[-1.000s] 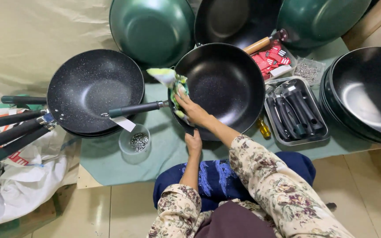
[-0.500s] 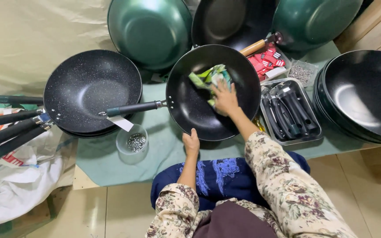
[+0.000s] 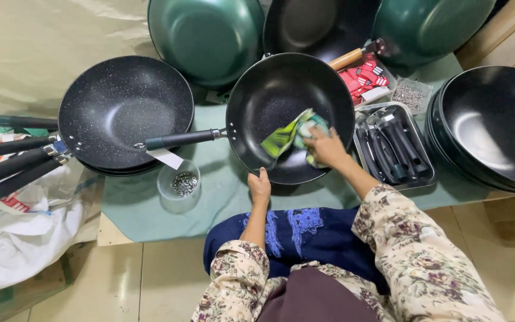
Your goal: The person is assembling handles onto various pans using screws and a screwdriver, then cleaning them with a cloth.
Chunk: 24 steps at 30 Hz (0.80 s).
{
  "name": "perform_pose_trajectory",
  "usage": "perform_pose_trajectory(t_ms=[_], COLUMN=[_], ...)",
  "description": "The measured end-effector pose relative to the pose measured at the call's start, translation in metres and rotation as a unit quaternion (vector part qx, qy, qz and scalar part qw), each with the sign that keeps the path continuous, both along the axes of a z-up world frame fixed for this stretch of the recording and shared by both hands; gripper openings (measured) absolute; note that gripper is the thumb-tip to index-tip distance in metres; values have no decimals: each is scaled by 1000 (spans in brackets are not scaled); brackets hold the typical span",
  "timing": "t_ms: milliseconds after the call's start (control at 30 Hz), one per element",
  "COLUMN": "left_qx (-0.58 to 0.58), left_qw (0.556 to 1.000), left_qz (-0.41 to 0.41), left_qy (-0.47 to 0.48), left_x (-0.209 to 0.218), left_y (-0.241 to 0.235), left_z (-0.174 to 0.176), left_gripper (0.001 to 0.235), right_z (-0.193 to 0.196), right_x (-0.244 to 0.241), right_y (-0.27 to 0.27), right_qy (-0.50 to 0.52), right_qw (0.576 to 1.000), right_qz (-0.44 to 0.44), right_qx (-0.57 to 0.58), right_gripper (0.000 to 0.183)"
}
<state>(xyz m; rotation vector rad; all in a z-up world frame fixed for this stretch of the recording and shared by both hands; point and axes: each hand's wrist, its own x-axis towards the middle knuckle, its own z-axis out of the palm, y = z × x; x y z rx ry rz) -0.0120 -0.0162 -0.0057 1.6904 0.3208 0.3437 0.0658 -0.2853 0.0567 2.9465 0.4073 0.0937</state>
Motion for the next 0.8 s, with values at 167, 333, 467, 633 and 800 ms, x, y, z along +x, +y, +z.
perform_pose_trajectory(t_ms=[167,333,467,633,800], left_qx=[11,10,0,-6,4], left_qw=[1000,1000,999,999,999], left_qz=[-3,-5,-31,-37,-23], left_qy=[7,15,21,28,27], left_x=[3,3,17,12,4], left_y=[1,1,3,6,4], left_z=[-9,-5,-45,-36,10], left_gripper=[29,30,31,31,33], right_z=[41,53,53,48,104], right_x=[46,40,-1,-14,27], right_y=[13,118,189,219,226], right_qy=[-93,-45,54,95,-286], right_qw=[993,978,902,770,858], right_qz=[-25,-24,52,9,351], right_qx=[60,203,426,631,244], right_gripper=[62,76,72,60,40])
